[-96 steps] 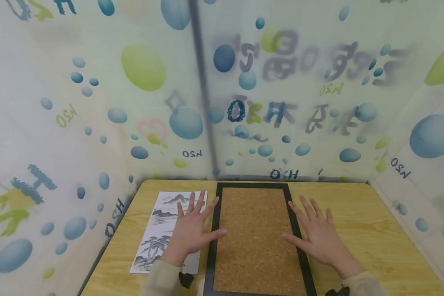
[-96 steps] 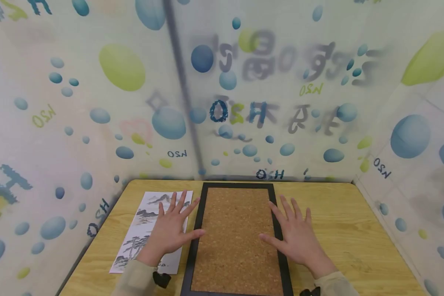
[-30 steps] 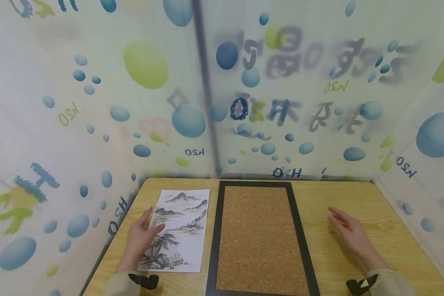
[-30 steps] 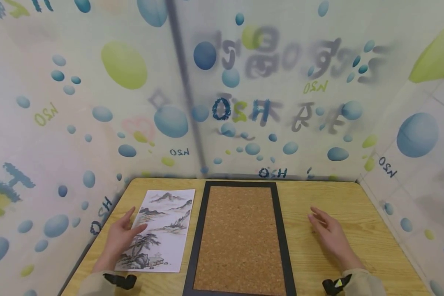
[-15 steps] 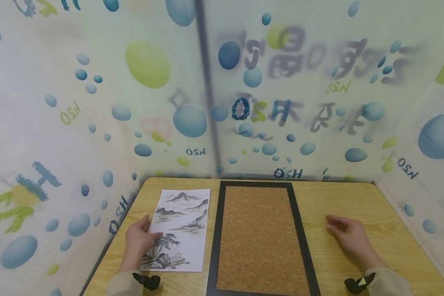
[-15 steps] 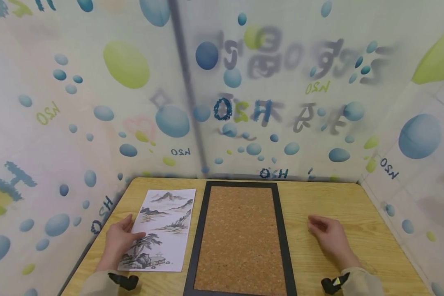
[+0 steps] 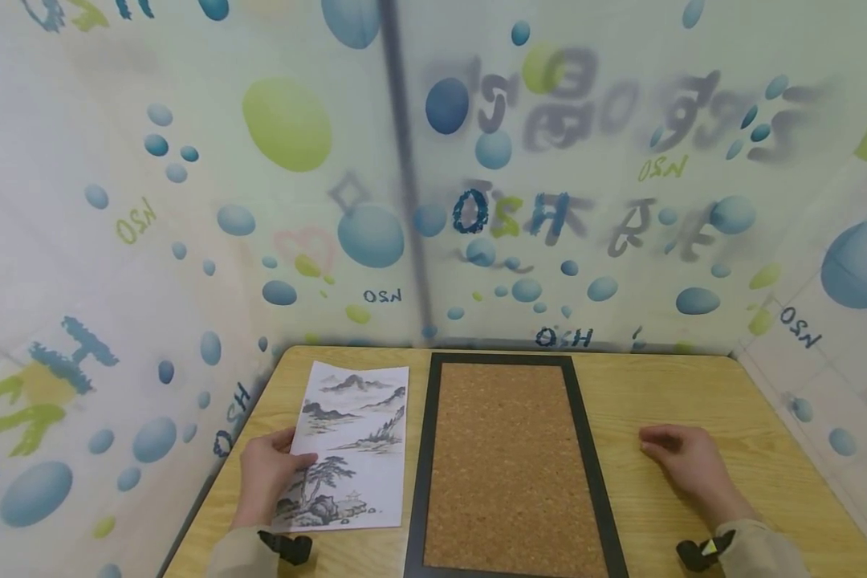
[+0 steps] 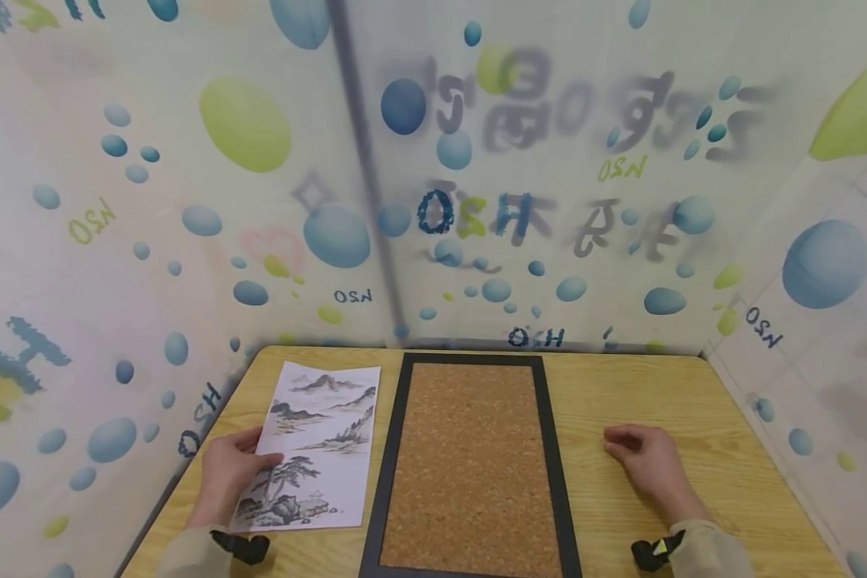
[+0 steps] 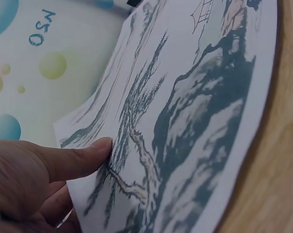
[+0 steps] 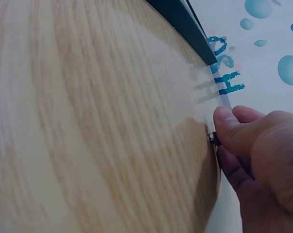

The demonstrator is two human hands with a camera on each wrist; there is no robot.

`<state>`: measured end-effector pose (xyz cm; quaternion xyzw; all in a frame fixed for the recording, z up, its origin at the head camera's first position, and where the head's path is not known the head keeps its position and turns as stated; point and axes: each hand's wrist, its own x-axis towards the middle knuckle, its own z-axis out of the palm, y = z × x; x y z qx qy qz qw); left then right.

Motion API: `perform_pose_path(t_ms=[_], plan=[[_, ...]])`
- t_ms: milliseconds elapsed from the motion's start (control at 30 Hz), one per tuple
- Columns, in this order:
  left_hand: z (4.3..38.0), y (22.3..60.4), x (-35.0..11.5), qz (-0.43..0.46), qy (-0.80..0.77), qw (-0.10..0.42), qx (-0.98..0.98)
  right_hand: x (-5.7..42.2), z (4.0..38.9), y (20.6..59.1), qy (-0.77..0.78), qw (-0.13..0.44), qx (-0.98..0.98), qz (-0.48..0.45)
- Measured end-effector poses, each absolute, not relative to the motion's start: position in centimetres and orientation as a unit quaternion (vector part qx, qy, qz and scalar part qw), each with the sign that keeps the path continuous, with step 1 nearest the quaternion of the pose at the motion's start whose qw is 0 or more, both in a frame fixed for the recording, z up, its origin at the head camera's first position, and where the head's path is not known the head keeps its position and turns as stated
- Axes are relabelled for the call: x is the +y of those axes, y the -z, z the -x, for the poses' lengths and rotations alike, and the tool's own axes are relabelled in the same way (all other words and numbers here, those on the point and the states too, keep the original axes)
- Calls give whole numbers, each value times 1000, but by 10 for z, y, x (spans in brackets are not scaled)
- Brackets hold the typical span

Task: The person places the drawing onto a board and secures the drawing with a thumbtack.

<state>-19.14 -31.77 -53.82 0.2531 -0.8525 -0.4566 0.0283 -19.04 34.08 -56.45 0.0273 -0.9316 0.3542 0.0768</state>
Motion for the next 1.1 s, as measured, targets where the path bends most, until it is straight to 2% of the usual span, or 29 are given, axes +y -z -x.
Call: perform_pose_path(t_ms=[200, 700, 1100], plan=[[193, 542, -320, -265, 439, 28, -858, 345, 189, 566, -332, 96, -938, -31], [190, 541, -322, -297, 443, 33, -845, 348, 187, 558, -318, 69, -945, -38], [188, 531, -322, -309, 506, -5, -805, 346, 184, 553, -343, 99, -934, -26]])
